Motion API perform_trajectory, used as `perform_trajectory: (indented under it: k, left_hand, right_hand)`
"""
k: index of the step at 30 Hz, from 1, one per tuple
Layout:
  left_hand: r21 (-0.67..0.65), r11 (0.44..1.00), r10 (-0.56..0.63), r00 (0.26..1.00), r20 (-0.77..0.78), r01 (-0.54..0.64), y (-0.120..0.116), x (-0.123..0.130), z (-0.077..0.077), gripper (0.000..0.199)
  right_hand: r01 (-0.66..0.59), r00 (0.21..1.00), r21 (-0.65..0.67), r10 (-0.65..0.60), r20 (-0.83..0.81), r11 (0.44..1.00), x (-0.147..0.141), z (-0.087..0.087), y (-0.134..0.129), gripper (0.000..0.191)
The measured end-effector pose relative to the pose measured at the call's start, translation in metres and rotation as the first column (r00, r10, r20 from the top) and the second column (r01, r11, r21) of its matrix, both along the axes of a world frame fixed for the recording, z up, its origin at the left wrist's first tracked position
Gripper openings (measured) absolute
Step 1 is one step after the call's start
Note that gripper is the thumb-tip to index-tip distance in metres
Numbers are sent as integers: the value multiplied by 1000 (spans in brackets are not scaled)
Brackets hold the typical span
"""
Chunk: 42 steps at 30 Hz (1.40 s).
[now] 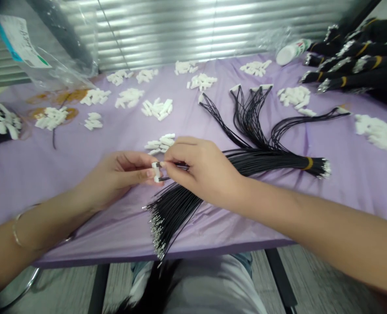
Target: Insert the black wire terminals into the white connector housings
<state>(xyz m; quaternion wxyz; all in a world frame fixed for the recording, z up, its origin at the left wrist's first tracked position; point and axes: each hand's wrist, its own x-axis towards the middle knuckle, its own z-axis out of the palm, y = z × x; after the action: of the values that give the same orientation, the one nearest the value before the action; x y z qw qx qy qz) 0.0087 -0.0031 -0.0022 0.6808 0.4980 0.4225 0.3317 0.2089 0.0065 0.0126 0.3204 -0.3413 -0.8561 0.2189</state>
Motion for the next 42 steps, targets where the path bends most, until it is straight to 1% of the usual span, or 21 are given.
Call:
perform_trajectory:
  k: [2, 4, 6, 8, 9, 11, 13, 14, 16, 18, 20, 22, 25, 27, 29, 31, 33, 35, 38, 40, 42]
  left_hand:
    - [-13, 999, 49, 997, 59, -48, 1, 0, 1, 13]
    - [-36, 996, 89, 991, 102, -86, 3, -2, 2, 13]
    - [-59, 992, 115, 983, 142, -108, 6, -4, 2, 11]
    - [-78, 990, 126, 976, 175, -113, 8, -5, 3, 10]
    - [-81, 990, 125, 974, 189, -111, 8, -5, 3, 10]
    - [-76, 993, 109, 973, 206, -95, 8, -5, 4, 13]
    - [-55, 995, 89, 972, 216, -79, 7, -5, 4, 13]
    - [-37, 997, 74, 973, 220, -68, 5, -5, 4, 12]
    - [28, 999, 27, 979, 200, -33, 1, -5, 5, 9]
    - [173, 984, -64, 994, 91, 48, -4, -4, 7, 13]
    - [379, 902, -156, 975, -161, 207, -10, -3, 10, 30]
    - [505, 751, -185, 869, -460, 426, -15, -2, 13, 47]
    - [499, 529, -234, 683, -692, 687, -19, 0, 14, 46]
    - [513, 477, -221, 663, -716, 713, -19, 1, 12, 40]
    - [583, 548, -130, 749, -649, 600, -19, 2, 10, 36]
    - [632, 686, -27, 881, -473, 360, -18, 1, 10, 33]
    - [534, 836, 10, 970, -244, 126, -17, 1, 11, 33]
    - [318, 945, -66, 996, -57, 81, -15, 1, 13, 38]
    - [10, 989, -148, 975, 167, 148, -14, 1, 15, 41]
    - [-155, 971, -142, 961, 236, 182, -13, 2, 14, 36]
    - [-230, 961, -82, 955, 286, 152, -12, 2, 14, 27]
  right_hand:
    - [-25, 1000, 199, 24, 8, 980, 5, 6, 0, 11]
    - [-137, 990, 247, 128, 54, 959, 7, 7, -2, 12]
    - [-370, 918, 154, 334, 215, 916, 5, 3, -4, 15]
    - [-427, 854, 54, 382, 354, 903, 3, -2, -4, 20]
    - [-429, 856, -4, 408, 317, 903, 3, -3, -3, 22]
    - [-376, 910, -20, 373, 180, 926, 5, -1, 0, 24]
    - [-213, 975, 60, 208, 82, 975, 9, 4, 4, 37]
    - [-118, 989, 116, 107, 103, 986, 11, 7, 6, 47]
    - [-38, 952, 176, -17, 304, 984, 13, 11, 10, 51]
    - [-101, 830, 117, 19, 557, 988, 13, 12, 14, 27]
    - [-127, 760, 31, 77, 645, 991, 14, 13, 20, 16]
    - [-43, 805, 10, 29, 592, 999, 20, 18, 26, 22]
    - [115, 903, -41, -87, 420, 993, 36, 31, 34, 35]
    - [140, 943, -83, -108, 314, 987, 45, 37, 35, 38]
    - [150, 947, -35, -134, 292, 988, 47, 36, 32, 38]
    - [155, 907, 124, -191, 376, 980, 40, 28, 26, 33]
    - [61, 835, 267, -195, 514, 962, 29, 17, 19, 22]
    - [-42, 785, 328, -172, 595, 944, 17, 9, 13, 17]
    - [-82, 776, 356, -165, 609, 931, 8, 2, 9, 16]
    - [-80, 791, 354, -157, 591, 932, 8, 0, 9, 14]
    - [-87, 818, 362, -141, 558, 928, 10, -2, 10, 14]
